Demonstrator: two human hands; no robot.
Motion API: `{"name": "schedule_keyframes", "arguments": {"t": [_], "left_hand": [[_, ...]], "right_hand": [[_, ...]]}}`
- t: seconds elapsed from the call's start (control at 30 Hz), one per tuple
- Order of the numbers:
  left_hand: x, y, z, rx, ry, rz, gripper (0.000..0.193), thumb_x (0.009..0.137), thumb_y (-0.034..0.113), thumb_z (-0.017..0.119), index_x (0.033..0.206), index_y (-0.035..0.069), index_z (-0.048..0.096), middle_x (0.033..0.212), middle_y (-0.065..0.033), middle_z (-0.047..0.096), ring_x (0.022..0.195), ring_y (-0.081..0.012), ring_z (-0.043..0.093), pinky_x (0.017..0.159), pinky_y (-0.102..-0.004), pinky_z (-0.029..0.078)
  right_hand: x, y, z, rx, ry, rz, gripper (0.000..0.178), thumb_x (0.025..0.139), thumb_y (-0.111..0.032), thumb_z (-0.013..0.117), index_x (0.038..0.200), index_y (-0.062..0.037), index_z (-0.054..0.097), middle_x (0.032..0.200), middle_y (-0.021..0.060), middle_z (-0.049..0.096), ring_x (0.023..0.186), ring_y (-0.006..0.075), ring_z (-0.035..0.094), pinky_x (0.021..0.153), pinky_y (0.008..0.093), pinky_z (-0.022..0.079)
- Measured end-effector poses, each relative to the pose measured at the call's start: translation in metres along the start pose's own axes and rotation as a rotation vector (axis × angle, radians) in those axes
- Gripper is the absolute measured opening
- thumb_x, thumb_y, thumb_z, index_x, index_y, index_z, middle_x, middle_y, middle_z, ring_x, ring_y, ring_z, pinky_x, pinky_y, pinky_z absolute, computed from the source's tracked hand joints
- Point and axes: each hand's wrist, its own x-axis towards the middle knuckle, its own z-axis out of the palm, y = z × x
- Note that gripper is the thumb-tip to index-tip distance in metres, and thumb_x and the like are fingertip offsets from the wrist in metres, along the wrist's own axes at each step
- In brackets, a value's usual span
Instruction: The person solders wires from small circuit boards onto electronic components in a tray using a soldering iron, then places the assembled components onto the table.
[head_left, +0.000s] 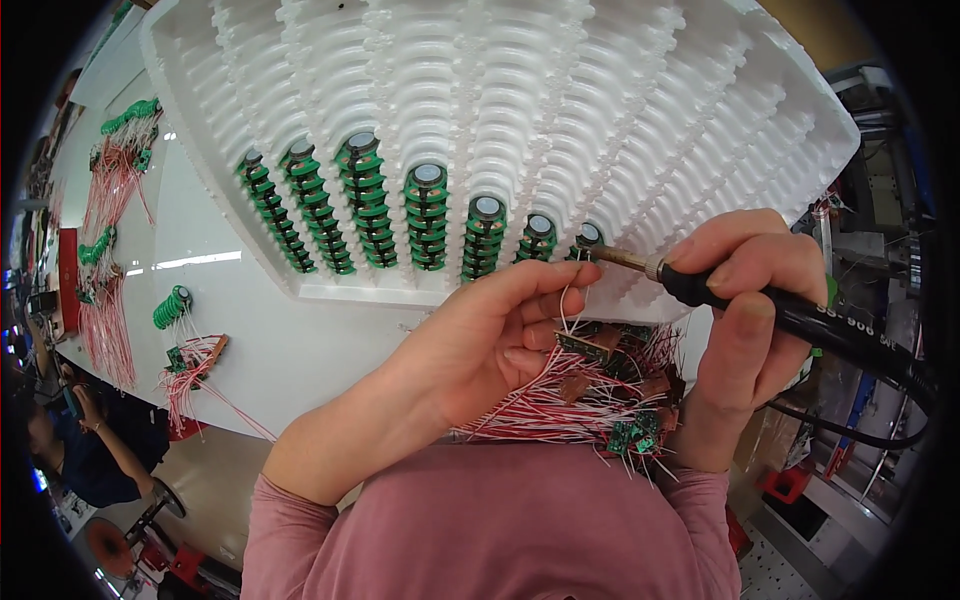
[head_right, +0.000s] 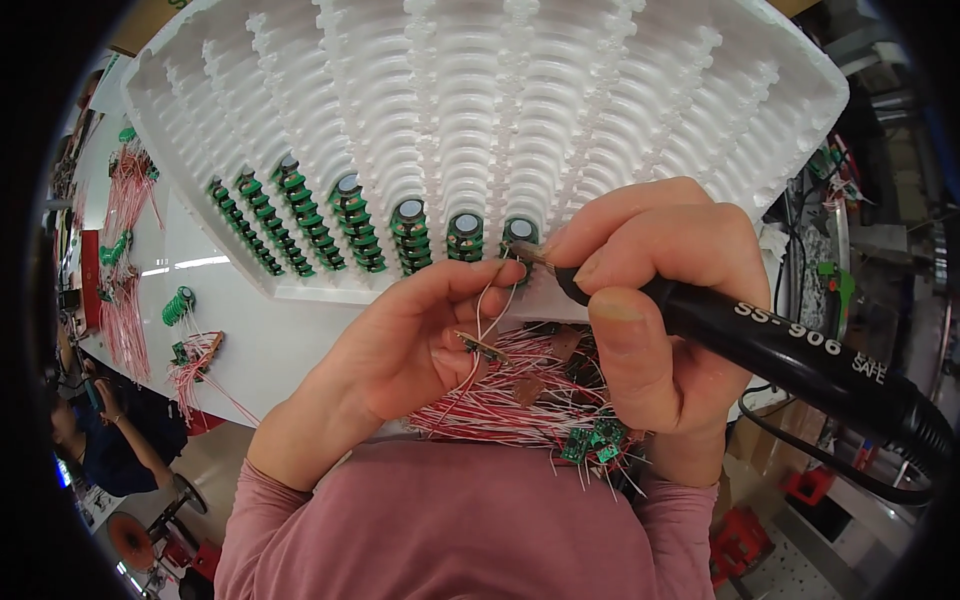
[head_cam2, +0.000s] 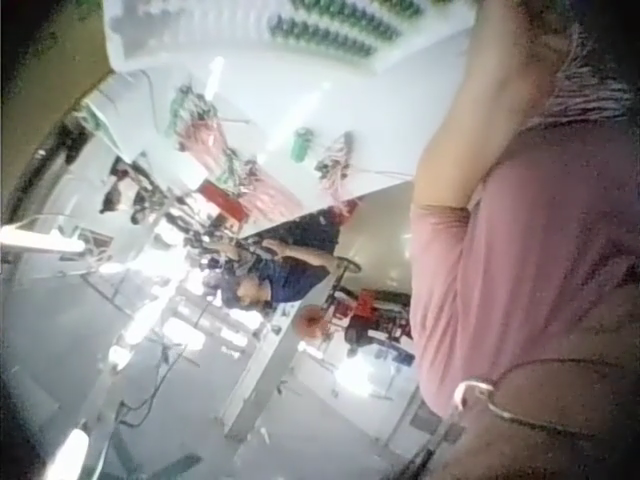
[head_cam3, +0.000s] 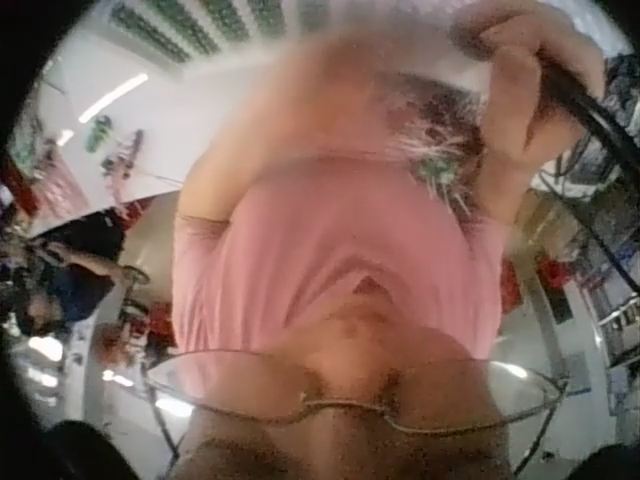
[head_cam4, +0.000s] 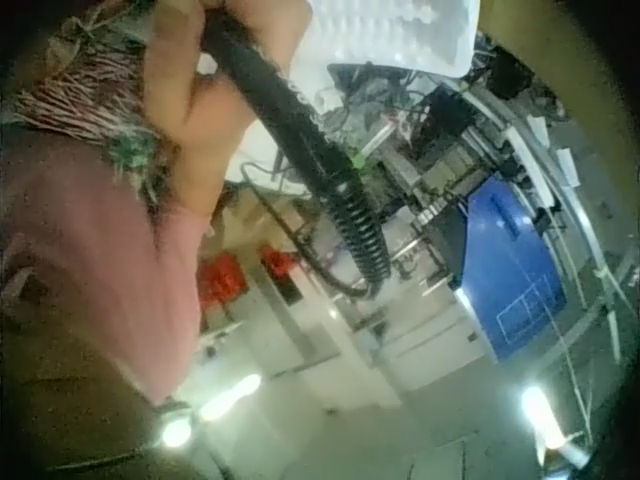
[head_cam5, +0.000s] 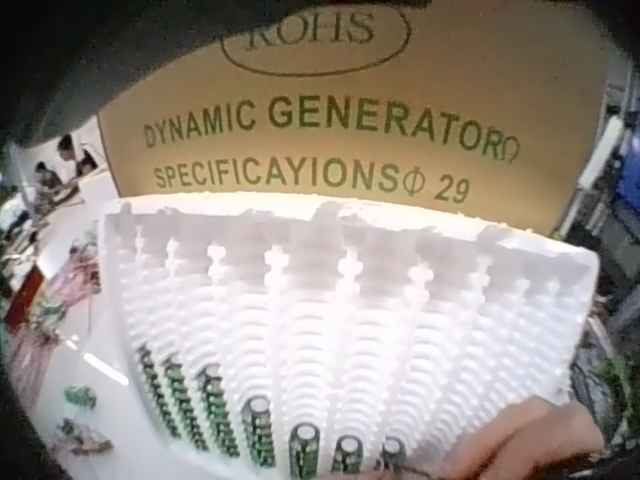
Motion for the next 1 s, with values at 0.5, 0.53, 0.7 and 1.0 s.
{"name": "schedule_keyframes", "arguments": {"t": [0.5, 0.53, 0.7, 1.0], "left_hand": [[0.004, 0.004, 0.002, -0.008, 0.037, 0.005, 0.019, 0.081, 0.017, 0.052, 0.095, 0.004, 0.057, 0.070, 0.0043, 0.055, 0.048, -0.0003, 0.036, 0.040, -0.0135, 0.027], [0.004, 0.004, 0.002, -0.021, 0.045, 0.004, 0.020, 0.081, 0.015, 0.051, 0.096, 0.003, 0.057, 0.071, 0.0020, 0.055, 0.046, -0.0018, 0.036, 0.041, -0.0134, 0.032], [0.004, 0.004, 0.002, -0.022, 0.034, 0.007, 0.020, 0.081, 0.015, 0.051, 0.095, 0.003, 0.057, 0.071, 0.0020, 0.055, 0.046, -0.0020, 0.035, 0.042, -0.0137, 0.032], [0.006, 0.005, 0.002, -0.006, 0.045, 0.008, 0.019, 0.081, 0.017, 0.053, 0.094, 0.005, 0.058, 0.070, 0.0043, 0.055, 0.047, -0.0005, 0.036, 0.041, -0.0138, 0.029]], "right_hand": [[0.001, 0.014, -0.004, 0.139, -0.033, -0.047, 0.022, 0.079, -0.022, 0.058, 0.081, -0.0017, 0.048, 0.078, 0.0149, 0.055, 0.067, 0.0143, 0.050, 0.062, 0.0233, 0.040], [0.001, 0.014, -0.004, 0.139, -0.033, -0.047, 0.022, 0.079, -0.022, 0.058, 0.081, -0.0017, 0.048, 0.078, 0.0149, 0.055, 0.067, 0.0143, 0.050, 0.062, 0.0233, 0.040], [0.002, 0.014, -0.006, 0.121, -0.026, -0.074, 0.024, 0.080, -0.024, 0.057, 0.080, -0.0019, 0.048, 0.077, 0.0145, 0.055, 0.067, 0.0141, 0.050, 0.061, 0.0230, 0.040], [0.004, 0.015, -0.010, 0.111, -0.016, -0.069, 0.026, 0.079, -0.026, 0.057, 0.080, -0.0024, 0.048, 0.077, 0.0146, 0.055, 0.065, 0.0136, 0.049, 0.060, 0.0227, 0.040]]}}
